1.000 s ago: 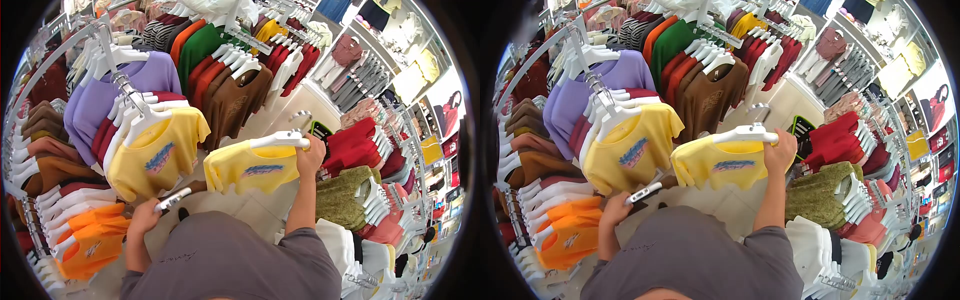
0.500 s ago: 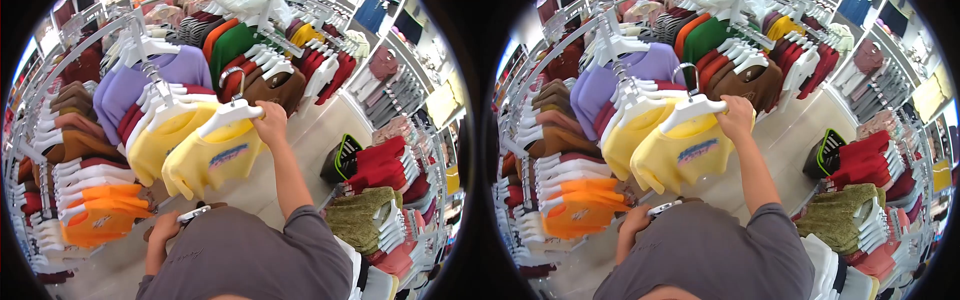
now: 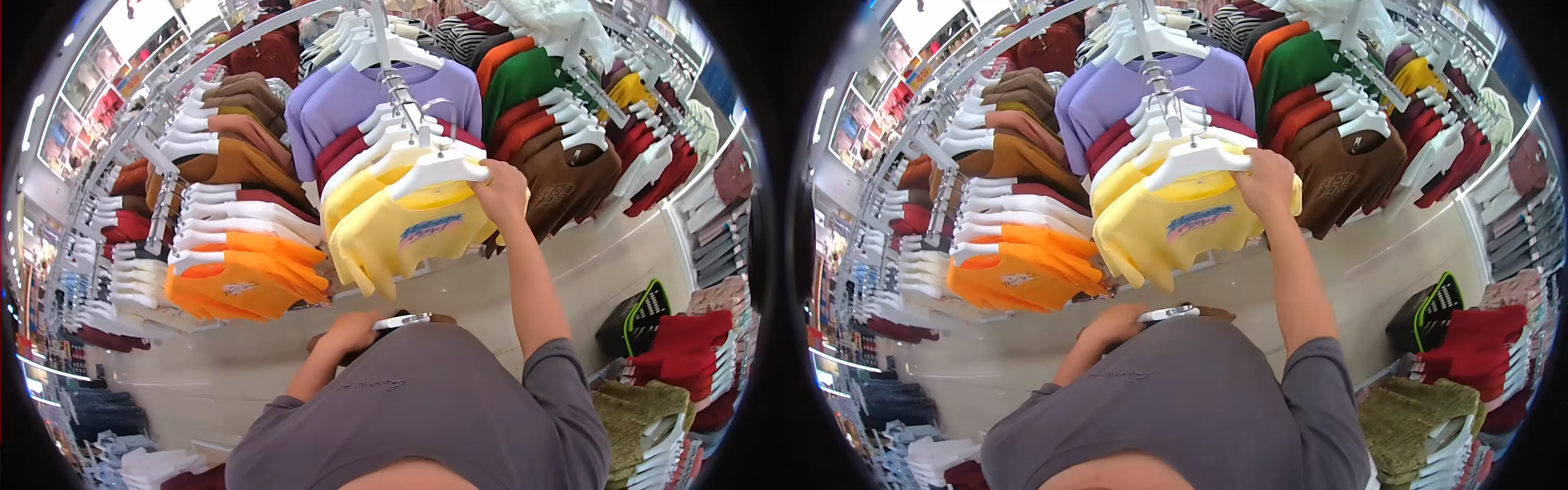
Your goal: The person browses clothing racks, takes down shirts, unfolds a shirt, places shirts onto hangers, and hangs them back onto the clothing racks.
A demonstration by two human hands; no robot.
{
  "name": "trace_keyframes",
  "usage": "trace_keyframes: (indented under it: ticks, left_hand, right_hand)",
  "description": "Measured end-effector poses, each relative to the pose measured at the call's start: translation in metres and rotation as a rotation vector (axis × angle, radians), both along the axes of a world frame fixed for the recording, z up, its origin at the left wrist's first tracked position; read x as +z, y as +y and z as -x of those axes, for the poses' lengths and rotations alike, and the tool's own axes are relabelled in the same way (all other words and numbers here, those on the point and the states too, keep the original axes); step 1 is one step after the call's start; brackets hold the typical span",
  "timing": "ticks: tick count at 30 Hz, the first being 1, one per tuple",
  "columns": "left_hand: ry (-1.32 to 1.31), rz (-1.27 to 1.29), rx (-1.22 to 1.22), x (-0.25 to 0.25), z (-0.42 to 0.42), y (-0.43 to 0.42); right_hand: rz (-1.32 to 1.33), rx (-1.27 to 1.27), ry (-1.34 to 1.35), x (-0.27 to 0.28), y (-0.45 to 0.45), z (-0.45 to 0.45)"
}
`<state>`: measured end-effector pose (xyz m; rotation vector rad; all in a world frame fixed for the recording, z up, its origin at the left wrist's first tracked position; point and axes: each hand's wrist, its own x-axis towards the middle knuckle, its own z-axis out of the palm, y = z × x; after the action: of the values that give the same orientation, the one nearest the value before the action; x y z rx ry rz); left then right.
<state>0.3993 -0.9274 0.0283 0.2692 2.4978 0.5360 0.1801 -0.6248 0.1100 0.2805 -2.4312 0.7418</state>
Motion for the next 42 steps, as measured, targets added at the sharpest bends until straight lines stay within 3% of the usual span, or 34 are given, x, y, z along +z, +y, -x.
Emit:
trace_keyframes:
  ticks: [9,12,21,23,27,32,39,42]
  left_hand:
    - [-0.018,-0.041,0.036,-0.01,-0.01,0.001]
    - [-0.011,-0.055,0.011,-0.017,-0.012,0.001]
    - [-0.03,-0.01,-0.089,-0.012,-0.013,0.028]
    - [-0.029,-0.013,-0.117,-0.011,-0.012,0.035]
    - [-0.017,-0.024,-0.188,-0.003,-0.009,0.058]
    - [0.003,-0.027,-0.297,0.009,0.001,0.098]
    - [0.025,-0.043,-0.507,0.022,0.026,0.156]
    - [-0.003,-0.153,-0.524,0.028,0.038,0.182]
  right_hand:
    - [-0.032,0.028,-0.233,-0.036,-0.028,-0.001]
    - [-0.025,0.034,-0.106,-0.047,-0.022,-0.004]
    - [0.045,-0.069,-0.118,-0.1,0.04,-0.07]
    - [0.047,-0.109,-0.224,-0.137,0.061,-0.102]
    - [0.11,-0.09,-0.784,-0.187,0.095,-0.182]
    - [0.302,0.017,-0.841,-0.229,0.109,-0.257]
    - [0.465,-0.076,-0.776,-0.187,0.11,-0.283]
    - [0.355,-0.08,-0.643,-0.175,0.118,-0.29]
